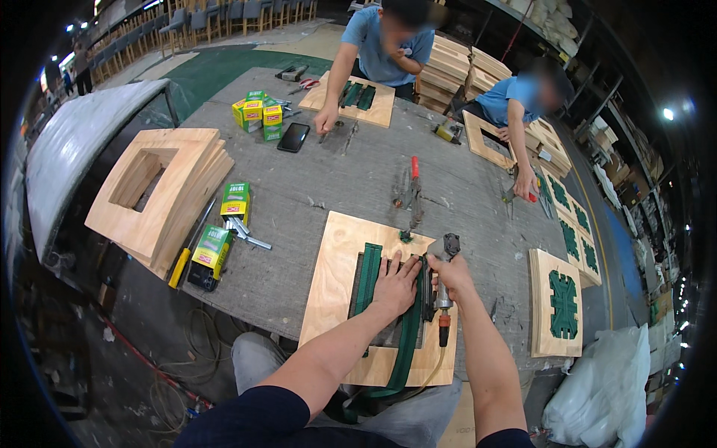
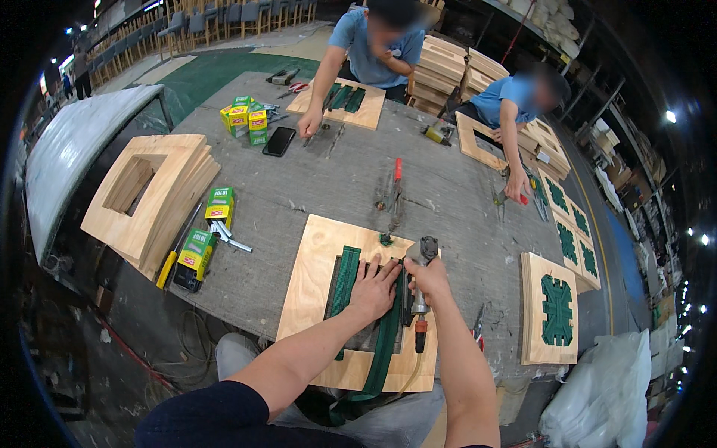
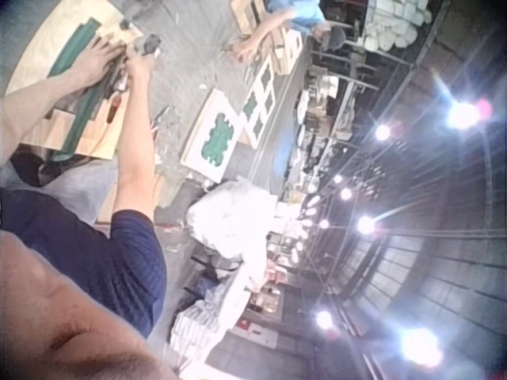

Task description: The person assembles a decorative green pattern onto a square wooden board by placing green strips and securing them with a nail gun. They repeatedly position strips, staple them, and trim excess material with scissors to form a symmetrical design.

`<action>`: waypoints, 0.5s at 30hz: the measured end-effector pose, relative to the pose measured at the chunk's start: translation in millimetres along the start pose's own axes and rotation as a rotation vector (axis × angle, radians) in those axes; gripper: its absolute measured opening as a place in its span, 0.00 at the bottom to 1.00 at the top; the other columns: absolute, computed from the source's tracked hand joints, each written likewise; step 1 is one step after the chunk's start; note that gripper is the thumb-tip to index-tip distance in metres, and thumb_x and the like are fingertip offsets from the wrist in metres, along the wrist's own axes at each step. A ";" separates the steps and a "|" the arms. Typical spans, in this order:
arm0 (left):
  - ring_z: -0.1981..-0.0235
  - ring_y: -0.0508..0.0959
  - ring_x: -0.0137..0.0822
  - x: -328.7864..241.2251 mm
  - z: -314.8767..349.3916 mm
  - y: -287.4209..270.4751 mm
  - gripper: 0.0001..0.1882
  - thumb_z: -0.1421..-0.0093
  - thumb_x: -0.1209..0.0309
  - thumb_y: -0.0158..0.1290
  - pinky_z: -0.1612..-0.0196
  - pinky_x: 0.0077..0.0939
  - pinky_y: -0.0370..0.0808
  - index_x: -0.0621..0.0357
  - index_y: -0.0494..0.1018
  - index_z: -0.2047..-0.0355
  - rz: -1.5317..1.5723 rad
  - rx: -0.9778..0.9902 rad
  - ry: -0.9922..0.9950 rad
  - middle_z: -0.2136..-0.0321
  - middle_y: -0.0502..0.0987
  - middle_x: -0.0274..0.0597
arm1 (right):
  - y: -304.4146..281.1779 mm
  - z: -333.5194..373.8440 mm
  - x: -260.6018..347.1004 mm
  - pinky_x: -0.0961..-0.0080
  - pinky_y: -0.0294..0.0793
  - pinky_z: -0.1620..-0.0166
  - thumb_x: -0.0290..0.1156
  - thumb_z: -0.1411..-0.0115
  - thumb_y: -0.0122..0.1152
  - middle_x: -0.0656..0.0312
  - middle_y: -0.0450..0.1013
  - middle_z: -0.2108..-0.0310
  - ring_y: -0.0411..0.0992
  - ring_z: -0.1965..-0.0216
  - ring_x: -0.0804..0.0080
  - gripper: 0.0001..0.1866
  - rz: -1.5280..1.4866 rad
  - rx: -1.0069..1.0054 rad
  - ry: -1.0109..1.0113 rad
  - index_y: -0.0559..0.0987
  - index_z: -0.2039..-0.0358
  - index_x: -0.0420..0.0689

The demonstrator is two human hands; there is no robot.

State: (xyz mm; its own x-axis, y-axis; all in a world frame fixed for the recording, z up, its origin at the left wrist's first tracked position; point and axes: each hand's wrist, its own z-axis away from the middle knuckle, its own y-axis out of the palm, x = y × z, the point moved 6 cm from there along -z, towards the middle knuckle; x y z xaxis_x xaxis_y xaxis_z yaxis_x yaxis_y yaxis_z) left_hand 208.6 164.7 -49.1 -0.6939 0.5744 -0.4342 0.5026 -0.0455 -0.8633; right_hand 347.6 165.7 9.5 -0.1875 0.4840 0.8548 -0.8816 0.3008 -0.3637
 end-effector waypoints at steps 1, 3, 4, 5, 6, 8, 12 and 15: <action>0.26 0.53 0.51 -1.0 0.0 0.1 0.32 0.33 0.60 0.50 0.26 0.60 0.47 0.48 0.62 0.29 0.015 -0.009 0.004 0.29 0.60 0.35 | 0.7 -1.6 -1.8 0.71 0.68 0.81 0.33 0.37 0.69 0.63 0.75 0.73 0.69 0.82 0.74 0.11 -0.007 0.013 -0.019 0.77 0.62 0.41; 0.26 0.54 0.51 -0.2 0.9 -1.0 0.31 0.33 0.61 0.50 0.26 0.60 0.47 0.48 0.62 0.30 0.032 -0.039 0.013 0.29 0.61 0.35 | 2.9 -3.4 -3.8 0.72 0.68 0.82 0.32 0.36 0.68 0.64 0.74 0.74 0.68 0.83 0.75 0.10 -0.011 0.040 -0.017 0.76 0.62 0.42; 0.26 0.54 0.51 1.4 1.4 -2.2 0.31 0.34 0.62 0.50 0.26 0.60 0.47 0.48 0.63 0.30 0.034 -0.061 0.019 0.29 0.61 0.35 | 5.3 -4.3 -3.6 0.72 0.67 0.82 0.32 0.36 0.68 0.65 0.73 0.75 0.68 0.83 0.75 0.10 -0.009 0.053 0.002 0.76 0.63 0.43; 0.26 0.54 0.51 2.7 2.4 -3.5 0.30 0.34 0.63 0.51 0.26 0.59 0.47 0.49 0.64 0.31 0.036 -0.084 0.026 0.29 0.61 0.35 | 7.4 -4.1 -4.0 0.72 0.67 0.82 0.32 0.36 0.68 0.65 0.73 0.76 0.67 0.84 0.76 0.10 -0.006 0.066 0.022 0.75 0.63 0.43; 0.26 0.54 0.51 2.8 1.7 -3.2 0.29 0.35 0.64 0.51 0.25 0.58 0.47 0.49 0.66 0.32 0.058 -0.067 0.020 0.29 0.62 0.36 | 5.7 -4.1 -4.2 0.72 0.67 0.82 0.32 0.36 0.68 0.66 0.73 0.76 0.67 0.84 0.76 0.10 -0.001 0.057 0.024 0.75 0.63 0.43; 0.26 0.55 0.51 2.3 1.0 -2.5 0.27 0.35 0.66 0.52 0.25 0.57 0.48 0.50 0.69 0.35 0.104 -0.032 0.011 0.30 0.62 0.39 | 2.2 -2.7 -5.5 0.72 0.67 0.82 0.32 0.36 0.68 0.66 0.72 0.77 0.67 0.84 0.76 0.10 0.010 0.037 0.028 0.75 0.63 0.44; 0.27 0.56 0.51 11.9 2.1 -7.1 0.24 0.37 0.69 0.53 0.25 0.54 0.48 0.52 0.75 0.39 0.178 -0.075 -0.033 0.31 0.64 0.44 | 11.2 5.4 5.1 0.73 0.67 0.82 0.32 0.36 0.68 0.66 0.72 0.77 0.67 0.84 0.77 0.09 -0.041 0.042 0.018 0.76 0.62 0.45; 0.27 0.56 0.51 12.3 2.5 -8.9 0.22 0.37 0.70 0.54 0.24 0.53 0.48 0.53 0.77 0.42 0.194 -0.084 -0.028 0.32 0.65 0.47 | 15.9 5.4 4.8 0.73 0.67 0.82 0.32 0.36 0.68 0.65 0.73 0.77 0.68 0.84 0.77 0.09 -0.046 0.061 0.019 0.76 0.61 0.45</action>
State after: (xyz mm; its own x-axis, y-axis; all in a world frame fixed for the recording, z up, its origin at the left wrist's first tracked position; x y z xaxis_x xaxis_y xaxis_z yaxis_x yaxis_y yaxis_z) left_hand 194.3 170.2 -47.4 -0.5932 0.5383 -0.5986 0.6690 -0.0839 -0.7385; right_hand 330.4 168.4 9.8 -0.1380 0.4865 0.8627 -0.9142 0.2725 -0.2999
